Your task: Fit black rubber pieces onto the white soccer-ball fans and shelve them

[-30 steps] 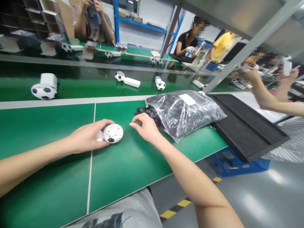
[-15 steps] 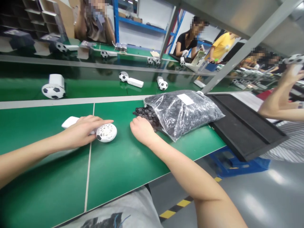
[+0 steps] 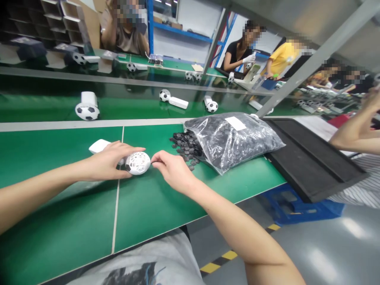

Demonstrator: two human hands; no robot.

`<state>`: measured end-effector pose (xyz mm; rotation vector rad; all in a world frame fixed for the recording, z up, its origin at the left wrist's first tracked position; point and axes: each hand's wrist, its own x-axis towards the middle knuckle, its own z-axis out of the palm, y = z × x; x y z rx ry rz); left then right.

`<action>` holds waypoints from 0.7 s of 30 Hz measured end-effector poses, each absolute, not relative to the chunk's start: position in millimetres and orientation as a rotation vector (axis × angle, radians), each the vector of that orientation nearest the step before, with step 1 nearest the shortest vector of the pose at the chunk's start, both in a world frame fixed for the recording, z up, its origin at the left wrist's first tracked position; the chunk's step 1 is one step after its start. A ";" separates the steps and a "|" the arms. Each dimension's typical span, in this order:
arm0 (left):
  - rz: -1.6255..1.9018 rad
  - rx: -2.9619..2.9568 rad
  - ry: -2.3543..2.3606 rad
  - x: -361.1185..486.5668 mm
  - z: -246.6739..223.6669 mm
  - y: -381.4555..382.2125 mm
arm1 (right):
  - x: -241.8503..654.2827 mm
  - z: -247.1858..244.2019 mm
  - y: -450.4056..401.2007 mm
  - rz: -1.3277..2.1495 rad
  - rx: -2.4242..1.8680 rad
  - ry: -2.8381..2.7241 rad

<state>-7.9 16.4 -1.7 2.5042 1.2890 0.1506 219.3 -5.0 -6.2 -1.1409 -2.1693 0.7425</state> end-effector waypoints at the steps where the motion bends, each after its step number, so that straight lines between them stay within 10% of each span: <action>1: 0.146 2.498 1.297 -7.5 -1.4 16.3 | 217.2 -5.1 -7.6 0.759 -1.118 -2.157; 21: 0.192 2.498 1.284 -6.2 -2.9 15.9 | 213.4 -11.6 -13.1 1.124 -1.077 -1.979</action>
